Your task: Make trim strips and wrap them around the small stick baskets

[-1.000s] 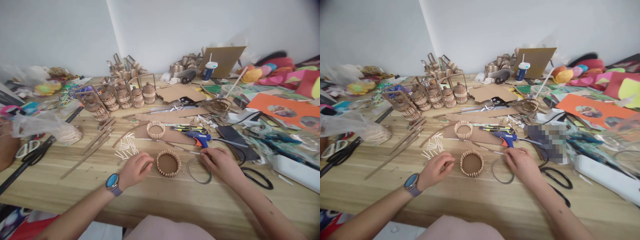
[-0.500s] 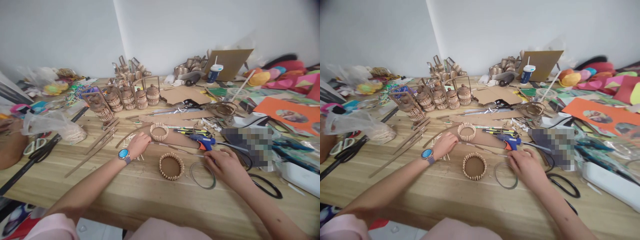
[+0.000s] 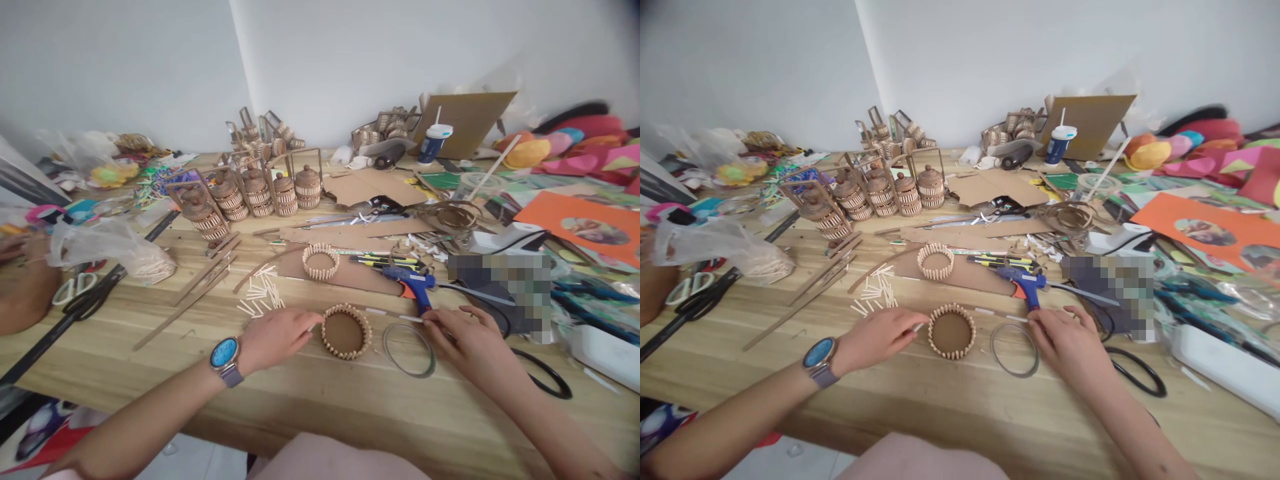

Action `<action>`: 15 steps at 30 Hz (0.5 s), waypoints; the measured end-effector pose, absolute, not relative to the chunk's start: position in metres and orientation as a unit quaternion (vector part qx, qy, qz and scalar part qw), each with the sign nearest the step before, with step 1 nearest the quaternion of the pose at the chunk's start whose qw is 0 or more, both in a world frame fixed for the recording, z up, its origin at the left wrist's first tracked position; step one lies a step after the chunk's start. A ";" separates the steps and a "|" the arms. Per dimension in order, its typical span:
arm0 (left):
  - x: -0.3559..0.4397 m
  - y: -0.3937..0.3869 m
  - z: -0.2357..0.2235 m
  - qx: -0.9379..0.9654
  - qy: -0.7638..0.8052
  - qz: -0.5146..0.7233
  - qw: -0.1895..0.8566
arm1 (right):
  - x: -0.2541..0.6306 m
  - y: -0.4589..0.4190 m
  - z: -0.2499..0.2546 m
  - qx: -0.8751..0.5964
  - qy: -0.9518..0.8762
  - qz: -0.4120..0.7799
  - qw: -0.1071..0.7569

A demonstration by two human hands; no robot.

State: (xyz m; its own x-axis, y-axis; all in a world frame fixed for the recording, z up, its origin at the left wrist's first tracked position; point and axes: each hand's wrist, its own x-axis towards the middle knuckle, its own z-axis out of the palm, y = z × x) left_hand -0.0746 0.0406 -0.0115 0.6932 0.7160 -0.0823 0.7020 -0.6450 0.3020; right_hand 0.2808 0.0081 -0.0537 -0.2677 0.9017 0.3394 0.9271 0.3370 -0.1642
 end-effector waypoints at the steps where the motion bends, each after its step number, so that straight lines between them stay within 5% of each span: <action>1: -0.072 0.037 -0.011 0.909 0.386 0.019 0.156 | 0.281 0.007 -0.054 -0.575 -0.795 -0.034 0.189; 15: -0.044 0.016 -0.022 0.893 0.391 0.040 0.221 | 0.275 -0.003 -0.051 -0.576 -0.797 -0.031 0.179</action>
